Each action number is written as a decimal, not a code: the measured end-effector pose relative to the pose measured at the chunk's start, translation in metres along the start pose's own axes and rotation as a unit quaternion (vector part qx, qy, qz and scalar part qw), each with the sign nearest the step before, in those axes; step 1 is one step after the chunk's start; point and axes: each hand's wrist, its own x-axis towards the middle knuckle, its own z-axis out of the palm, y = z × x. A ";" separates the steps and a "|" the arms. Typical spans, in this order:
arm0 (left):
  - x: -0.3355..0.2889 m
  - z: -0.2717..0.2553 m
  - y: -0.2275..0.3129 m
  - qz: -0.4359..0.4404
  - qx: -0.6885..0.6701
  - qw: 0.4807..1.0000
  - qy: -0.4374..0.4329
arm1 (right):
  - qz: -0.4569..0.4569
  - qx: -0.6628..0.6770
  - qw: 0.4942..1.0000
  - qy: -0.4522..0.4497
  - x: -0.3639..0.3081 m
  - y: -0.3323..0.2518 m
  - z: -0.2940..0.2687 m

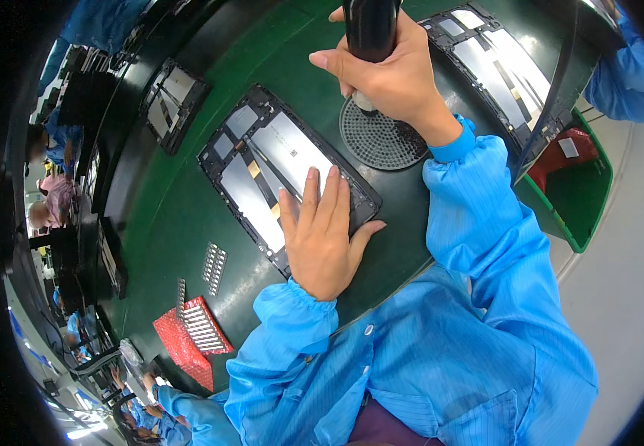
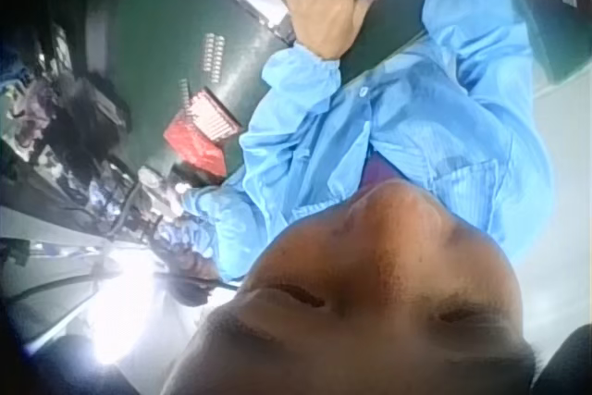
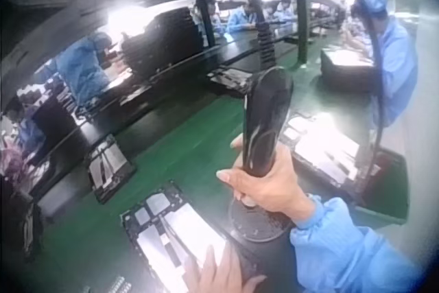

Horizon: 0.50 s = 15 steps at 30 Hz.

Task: Assembling internal components of a tablet device using an electric screwdriver.

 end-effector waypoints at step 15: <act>-0.009 -0.013 -0.053 0.039 -0.123 0.978 0.165 | 0.099 0.030 0.994 0.037 -0.001 0.000 0.001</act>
